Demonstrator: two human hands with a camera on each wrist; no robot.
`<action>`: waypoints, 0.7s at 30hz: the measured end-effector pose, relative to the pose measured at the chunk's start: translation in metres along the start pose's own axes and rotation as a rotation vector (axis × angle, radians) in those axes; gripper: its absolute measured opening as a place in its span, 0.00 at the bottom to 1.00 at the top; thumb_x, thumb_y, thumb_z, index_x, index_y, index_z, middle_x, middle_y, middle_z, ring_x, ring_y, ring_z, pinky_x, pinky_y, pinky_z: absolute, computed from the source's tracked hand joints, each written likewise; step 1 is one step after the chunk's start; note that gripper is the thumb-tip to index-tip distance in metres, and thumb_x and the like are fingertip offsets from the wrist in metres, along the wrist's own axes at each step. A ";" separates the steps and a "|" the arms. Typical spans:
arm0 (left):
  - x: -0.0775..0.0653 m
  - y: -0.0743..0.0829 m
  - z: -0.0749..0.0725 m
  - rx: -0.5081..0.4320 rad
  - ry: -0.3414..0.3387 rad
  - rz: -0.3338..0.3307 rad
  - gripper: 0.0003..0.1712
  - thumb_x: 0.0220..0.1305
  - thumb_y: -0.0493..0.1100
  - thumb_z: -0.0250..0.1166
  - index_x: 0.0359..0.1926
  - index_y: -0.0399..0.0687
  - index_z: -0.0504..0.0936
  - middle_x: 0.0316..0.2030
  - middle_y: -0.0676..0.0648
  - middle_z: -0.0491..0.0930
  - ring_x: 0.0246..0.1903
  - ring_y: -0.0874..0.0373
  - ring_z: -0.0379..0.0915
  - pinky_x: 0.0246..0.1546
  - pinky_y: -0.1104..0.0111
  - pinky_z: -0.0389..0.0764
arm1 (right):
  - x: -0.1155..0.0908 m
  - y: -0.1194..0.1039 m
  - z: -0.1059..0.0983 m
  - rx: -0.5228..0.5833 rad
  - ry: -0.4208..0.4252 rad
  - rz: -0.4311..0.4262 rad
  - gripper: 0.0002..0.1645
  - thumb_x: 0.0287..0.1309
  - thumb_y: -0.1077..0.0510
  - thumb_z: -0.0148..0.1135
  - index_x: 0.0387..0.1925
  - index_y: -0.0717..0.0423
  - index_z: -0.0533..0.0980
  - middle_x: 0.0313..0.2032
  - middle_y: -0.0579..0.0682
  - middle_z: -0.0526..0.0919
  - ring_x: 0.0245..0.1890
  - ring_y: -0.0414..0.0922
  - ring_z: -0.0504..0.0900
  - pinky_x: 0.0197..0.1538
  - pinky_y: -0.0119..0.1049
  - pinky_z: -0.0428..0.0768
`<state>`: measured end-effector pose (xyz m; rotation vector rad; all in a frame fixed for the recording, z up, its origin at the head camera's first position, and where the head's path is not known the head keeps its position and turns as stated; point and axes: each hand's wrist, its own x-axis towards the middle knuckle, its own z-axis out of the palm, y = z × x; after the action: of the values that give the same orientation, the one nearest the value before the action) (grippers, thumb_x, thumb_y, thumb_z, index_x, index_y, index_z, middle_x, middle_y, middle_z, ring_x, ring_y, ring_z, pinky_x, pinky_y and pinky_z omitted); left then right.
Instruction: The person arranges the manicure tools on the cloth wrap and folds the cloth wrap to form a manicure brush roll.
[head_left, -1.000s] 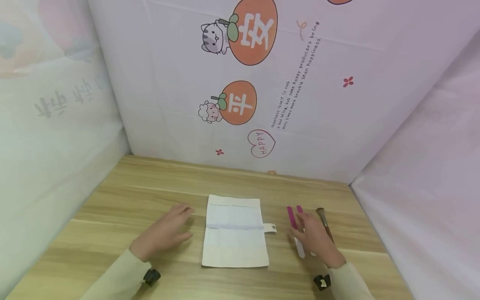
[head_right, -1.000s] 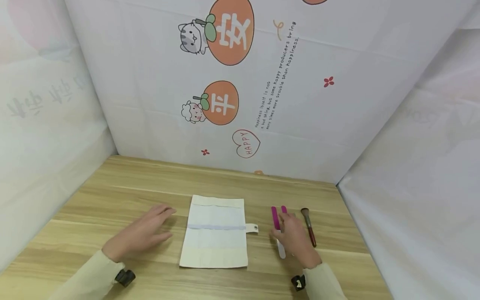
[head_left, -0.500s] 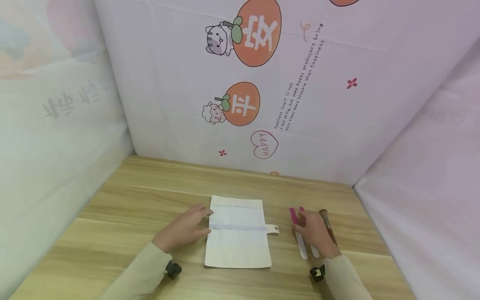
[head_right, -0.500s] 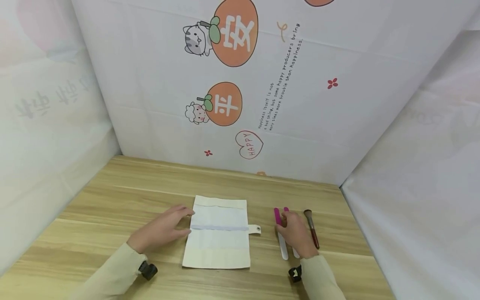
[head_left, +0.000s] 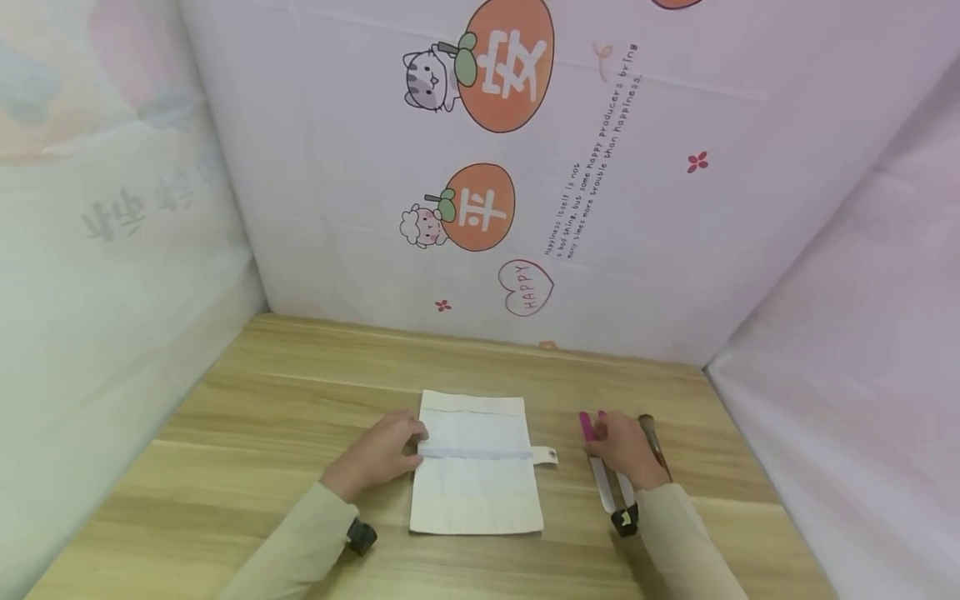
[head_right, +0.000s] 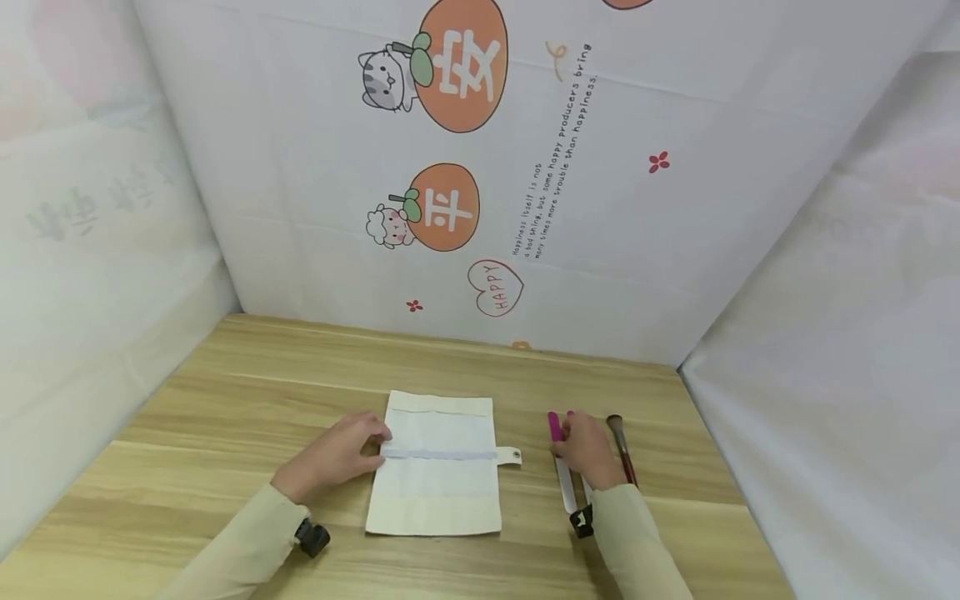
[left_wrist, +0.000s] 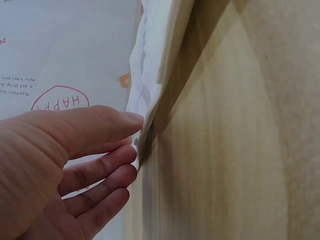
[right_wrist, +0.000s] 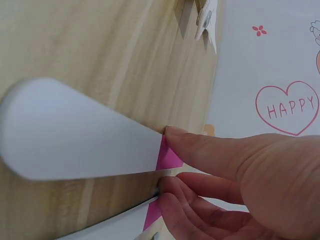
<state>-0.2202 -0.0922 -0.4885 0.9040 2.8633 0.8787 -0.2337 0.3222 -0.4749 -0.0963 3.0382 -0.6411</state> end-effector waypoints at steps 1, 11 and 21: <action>0.000 0.000 0.001 0.000 -0.001 -0.002 0.11 0.61 0.33 0.75 0.45 0.35 0.87 0.40 0.45 0.84 0.41 0.56 0.75 0.47 0.60 0.83 | 0.001 -0.001 -0.001 -0.001 -0.003 0.002 0.11 0.57 0.62 0.77 0.30 0.64 0.82 0.34 0.61 0.88 0.30 0.47 0.84 0.32 0.38 0.83; 0.005 0.000 0.003 -0.036 -0.031 -0.003 0.03 0.61 0.32 0.73 0.35 0.41 0.88 0.34 0.49 0.84 0.36 0.61 0.74 0.42 0.64 0.81 | 0.001 0.000 0.002 0.029 0.007 0.049 0.12 0.56 0.61 0.78 0.37 0.67 0.87 0.36 0.62 0.91 0.32 0.47 0.86 0.33 0.37 0.84; 0.008 -0.001 0.010 0.000 -0.015 -0.015 0.05 0.62 0.31 0.73 0.32 0.43 0.88 0.33 0.50 0.85 0.36 0.60 0.76 0.41 0.63 0.83 | 0.006 0.014 0.003 0.128 -0.027 0.116 0.08 0.60 0.57 0.76 0.28 0.57 0.90 0.28 0.52 0.88 0.24 0.41 0.75 0.24 0.30 0.71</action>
<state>-0.2259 -0.0831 -0.4965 0.8848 2.8535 0.8659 -0.2405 0.3339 -0.4832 0.0736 2.9409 -0.8140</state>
